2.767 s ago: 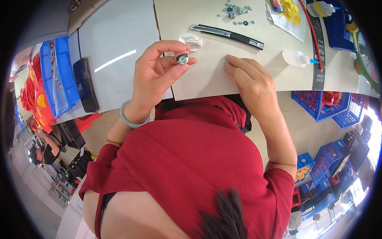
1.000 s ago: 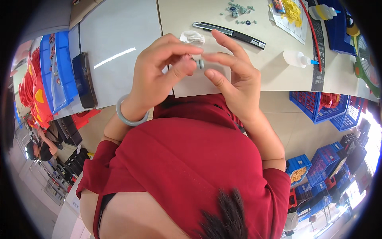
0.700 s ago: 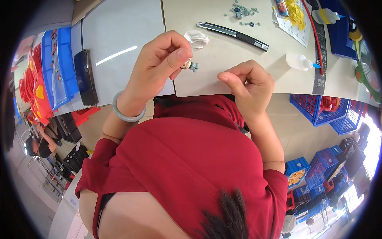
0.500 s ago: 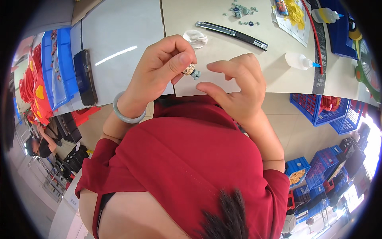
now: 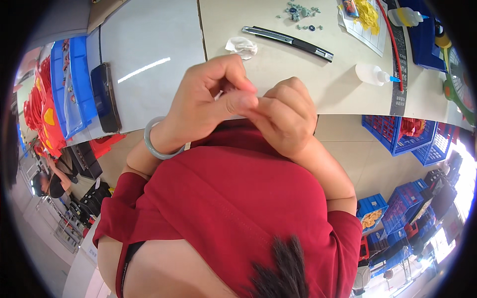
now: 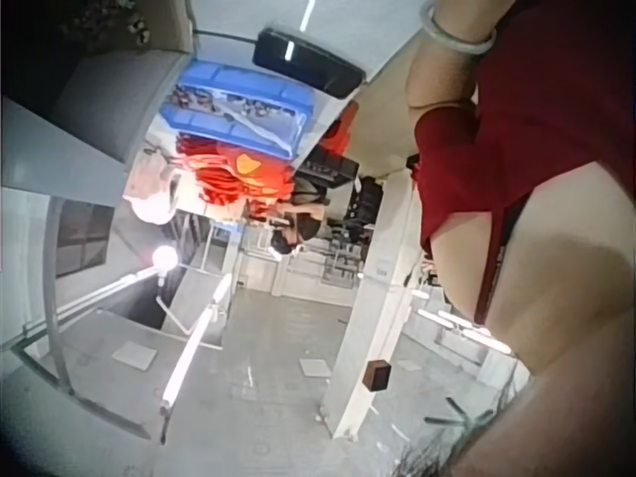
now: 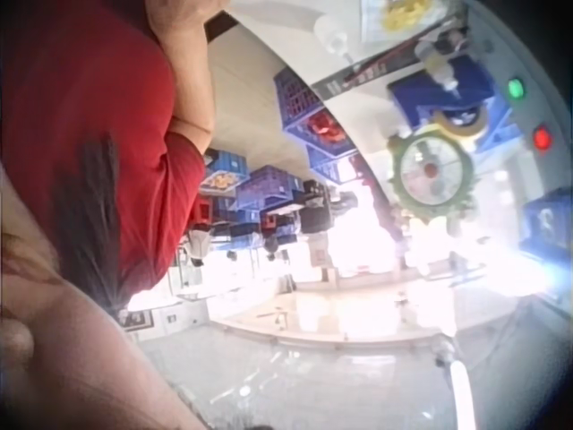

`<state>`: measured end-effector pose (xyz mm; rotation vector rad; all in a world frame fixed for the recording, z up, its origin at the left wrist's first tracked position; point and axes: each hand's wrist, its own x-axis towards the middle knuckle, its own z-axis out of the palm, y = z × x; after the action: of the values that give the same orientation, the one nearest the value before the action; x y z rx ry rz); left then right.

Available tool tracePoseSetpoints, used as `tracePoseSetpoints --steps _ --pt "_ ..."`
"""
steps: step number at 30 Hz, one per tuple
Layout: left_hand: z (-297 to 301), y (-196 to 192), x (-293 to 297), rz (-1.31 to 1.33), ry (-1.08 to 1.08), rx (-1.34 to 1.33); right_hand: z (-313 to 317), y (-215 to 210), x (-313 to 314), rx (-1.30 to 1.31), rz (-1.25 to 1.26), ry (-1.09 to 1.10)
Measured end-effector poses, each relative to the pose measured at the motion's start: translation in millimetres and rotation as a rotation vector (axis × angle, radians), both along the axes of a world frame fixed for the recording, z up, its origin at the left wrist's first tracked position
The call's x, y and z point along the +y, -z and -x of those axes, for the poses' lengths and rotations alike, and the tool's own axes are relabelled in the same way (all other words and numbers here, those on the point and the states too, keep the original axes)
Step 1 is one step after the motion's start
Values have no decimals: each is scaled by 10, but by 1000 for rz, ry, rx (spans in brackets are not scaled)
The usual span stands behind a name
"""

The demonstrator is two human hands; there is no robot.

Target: The person assembles small figurines by applying glue from a bottle, attaching parts together by hand, and trimming edges with a utility knife.

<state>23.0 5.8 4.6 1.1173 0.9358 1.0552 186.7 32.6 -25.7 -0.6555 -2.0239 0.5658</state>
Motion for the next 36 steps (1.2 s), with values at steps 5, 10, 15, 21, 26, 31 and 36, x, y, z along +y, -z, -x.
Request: tracePoseSetpoints --steps 5,10,15,21,26,31,36 --pt "6 33 26 -44 -95 -44 -7 -31 10 72 34 81" --pt "14 67 -8 137 -53 -129 -1 -39 47 127 152 84" --pt "12 147 -54 99 -77 -174 33 13 80 99 9 39" --pt "73 203 -59 -284 -188 60 13 67 98 93 173 117" --pt "90 175 -70 -328 -217 87 71 107 244 -108 231 155" --pt "107 174 -99 -359 -232 72 237 161 381 -275 81 57" --pt "131 165 -107 -360 -237 75 198 210 383 -332 76 -29"
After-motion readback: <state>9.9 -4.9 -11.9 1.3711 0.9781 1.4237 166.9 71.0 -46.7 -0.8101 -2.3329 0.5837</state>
